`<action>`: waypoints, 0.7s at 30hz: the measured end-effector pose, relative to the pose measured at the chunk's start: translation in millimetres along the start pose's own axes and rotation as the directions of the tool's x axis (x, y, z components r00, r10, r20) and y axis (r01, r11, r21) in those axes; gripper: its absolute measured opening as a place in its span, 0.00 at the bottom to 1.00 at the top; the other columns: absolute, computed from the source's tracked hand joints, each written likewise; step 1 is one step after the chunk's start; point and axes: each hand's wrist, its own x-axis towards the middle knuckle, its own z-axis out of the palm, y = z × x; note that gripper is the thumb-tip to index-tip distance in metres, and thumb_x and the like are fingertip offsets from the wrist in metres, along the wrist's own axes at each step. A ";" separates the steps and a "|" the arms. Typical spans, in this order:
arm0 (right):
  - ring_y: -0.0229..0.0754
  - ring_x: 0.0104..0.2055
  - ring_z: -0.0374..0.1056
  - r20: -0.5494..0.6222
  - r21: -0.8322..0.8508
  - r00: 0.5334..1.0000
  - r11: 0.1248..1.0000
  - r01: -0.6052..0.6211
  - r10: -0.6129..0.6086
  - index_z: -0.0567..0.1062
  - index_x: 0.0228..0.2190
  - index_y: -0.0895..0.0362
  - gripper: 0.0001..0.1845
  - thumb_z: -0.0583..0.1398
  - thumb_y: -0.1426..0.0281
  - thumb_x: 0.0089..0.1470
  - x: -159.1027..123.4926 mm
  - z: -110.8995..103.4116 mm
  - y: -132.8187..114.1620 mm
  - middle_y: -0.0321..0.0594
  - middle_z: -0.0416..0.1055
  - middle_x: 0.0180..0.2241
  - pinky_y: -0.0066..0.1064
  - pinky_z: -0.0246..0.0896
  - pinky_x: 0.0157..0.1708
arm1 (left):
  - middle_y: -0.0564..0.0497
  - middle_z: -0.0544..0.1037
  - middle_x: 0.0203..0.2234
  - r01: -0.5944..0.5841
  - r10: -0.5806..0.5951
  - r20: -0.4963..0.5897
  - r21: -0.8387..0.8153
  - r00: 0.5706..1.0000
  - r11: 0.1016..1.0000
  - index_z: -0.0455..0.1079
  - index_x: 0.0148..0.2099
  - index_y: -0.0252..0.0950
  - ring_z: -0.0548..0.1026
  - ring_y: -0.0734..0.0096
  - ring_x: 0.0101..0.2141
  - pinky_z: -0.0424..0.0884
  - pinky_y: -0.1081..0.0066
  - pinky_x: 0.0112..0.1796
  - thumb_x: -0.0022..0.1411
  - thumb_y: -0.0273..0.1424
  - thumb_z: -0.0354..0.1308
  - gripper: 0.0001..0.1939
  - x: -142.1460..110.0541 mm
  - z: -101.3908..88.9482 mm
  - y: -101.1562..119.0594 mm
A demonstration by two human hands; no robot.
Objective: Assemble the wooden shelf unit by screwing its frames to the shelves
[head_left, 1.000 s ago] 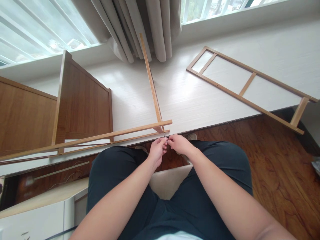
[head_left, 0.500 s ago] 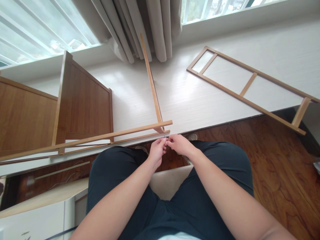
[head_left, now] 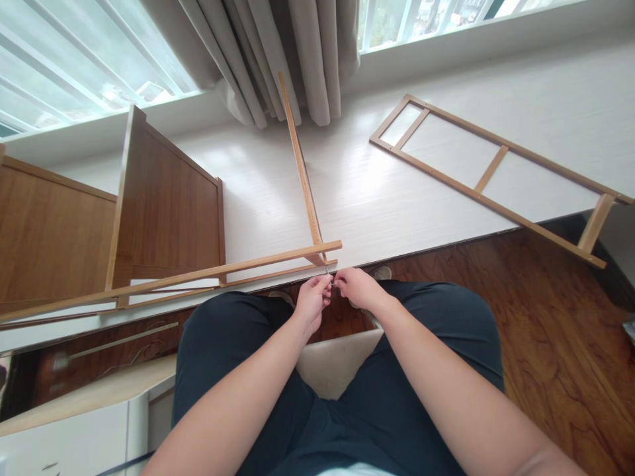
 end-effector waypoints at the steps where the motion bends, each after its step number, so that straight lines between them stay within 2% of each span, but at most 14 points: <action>1: 0.34 0.30 0.67 -0.004 0.000 1.000 1.000 -0.002 0.002 0.80 0.36 0.57 0.13 0.55 0.69 0.64 0.3 0.6 0.3 0.41 0.78 0.34 0.25 0.50 0.30 | 0.56 0.69 0.22 0.002 -0.002 0.006 -0.003 1.000 1.000 0.73 0.31 0.33 0.63 0.81 0.22 0.53 0.79 0.22 0.38 0.42 0.77 0.23 0.1 -0.1 -0.1; 10: 0.39 0.34 0.70 -0.121 -0.075 0.991 0.995 -0.063 0.053 0.82 0.36 0.54 0.11 0.59 0.66 0.60 2.1 4.1 -1.7 0.42 0.79 0.35 0.27 0.51 0.31 | 0.56 0.69 0.22 0.007 -0.007 -0.009 0.008 1.000 1.000 0.71 0.29 0.33 0.63 0.82 0.23 0.53 0.79 0.22 0.40 0.40 0.76 0.22 -0.1 0.1 1.0; 21: 0.35 0.28 0.68 -0.041 0.013 0.999 1.000 -0.001 0.002 0.83 0.30 0.54 0.11 0.60 0.67 0.58 0.2 3.0 -4.9 0.40 0.78 0.29 0.26 0.50 0.27 | 0.55 0.69 0.23 0.023 -0.023 0.012 0.017 1.000 1.000 0.73 0.30 0.32 0.64 0.82 0.23 0.54 0.79 0.22 0.41 0.41 0.76 0.21 0.8 -1.1 2.5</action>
